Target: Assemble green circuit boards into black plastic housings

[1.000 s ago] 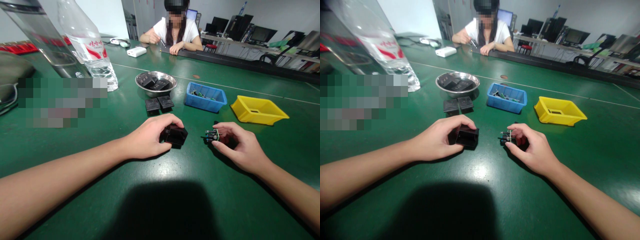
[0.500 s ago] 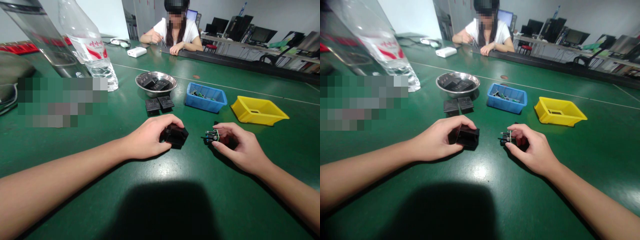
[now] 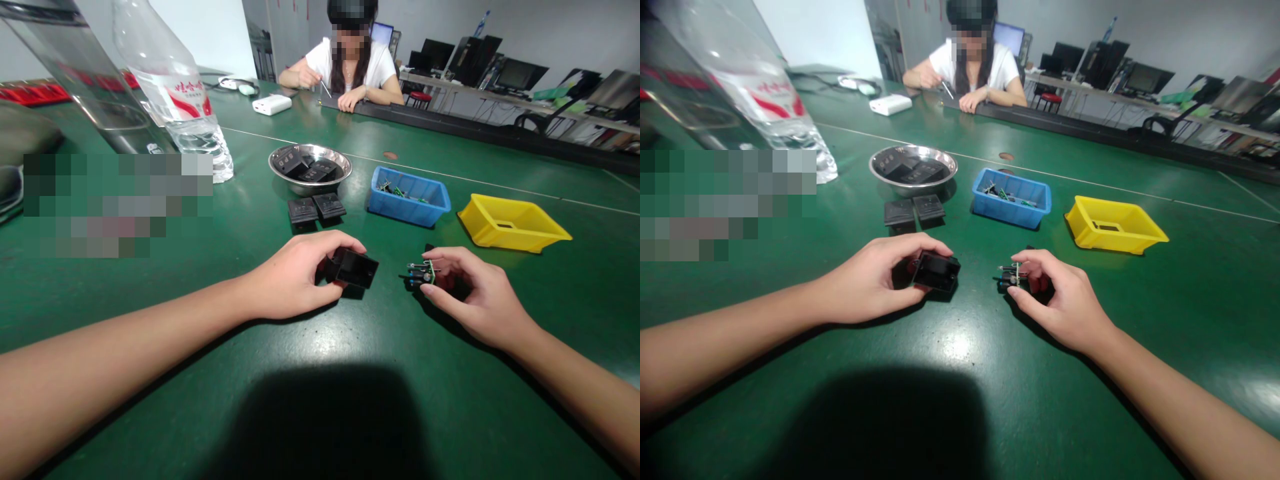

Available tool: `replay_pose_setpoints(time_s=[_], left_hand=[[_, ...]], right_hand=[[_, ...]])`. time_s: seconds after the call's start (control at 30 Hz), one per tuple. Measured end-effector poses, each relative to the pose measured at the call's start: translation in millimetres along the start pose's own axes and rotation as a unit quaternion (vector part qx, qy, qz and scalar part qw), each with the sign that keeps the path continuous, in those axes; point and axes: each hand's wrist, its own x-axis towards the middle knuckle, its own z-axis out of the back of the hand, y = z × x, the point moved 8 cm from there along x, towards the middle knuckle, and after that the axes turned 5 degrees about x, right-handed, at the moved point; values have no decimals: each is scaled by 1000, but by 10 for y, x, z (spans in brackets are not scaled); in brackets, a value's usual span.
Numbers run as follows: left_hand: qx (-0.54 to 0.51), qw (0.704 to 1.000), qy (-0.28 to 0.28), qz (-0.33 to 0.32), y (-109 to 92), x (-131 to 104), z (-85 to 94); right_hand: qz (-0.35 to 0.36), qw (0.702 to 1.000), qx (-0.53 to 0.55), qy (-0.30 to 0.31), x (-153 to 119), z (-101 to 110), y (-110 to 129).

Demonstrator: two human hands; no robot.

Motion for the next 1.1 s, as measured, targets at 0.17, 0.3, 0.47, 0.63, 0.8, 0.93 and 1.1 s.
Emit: replay_pose_setpoints(time_s=[0.17, 0.3, 0.47, 0.63, 0.8, 0.93, 1.1], left_hand=[[-7, 1000, -2, -4, -8, -2, -2], [-29, 1000, -2, 11, 19, 3, -8], [-67, 997, 2, 35, 62, 1, -27], [-90, 994, 5, 56, 106, 0, -45], [-112, 992, 5, 59, 101, 1, -50], [-137, 989, 7, 51, 65, -2, -52], [-116, 993, 3, 34, 35, 1, -36]], right_hand=[[5, 1000, -6, -3, 1, 2, 2], [1, 1000, -4, 1, 2, 3, -5], [2, 1000, -6, -2, 0, 10, -2], [3, 1000, -4, -3, -5, 7, 2], [3, 1000, -1, -2, -7, 9, 2], [2, 1000, -4, 0, -4, 10, 5], [9, 1000, -5, 1, -2, 8, 21]])
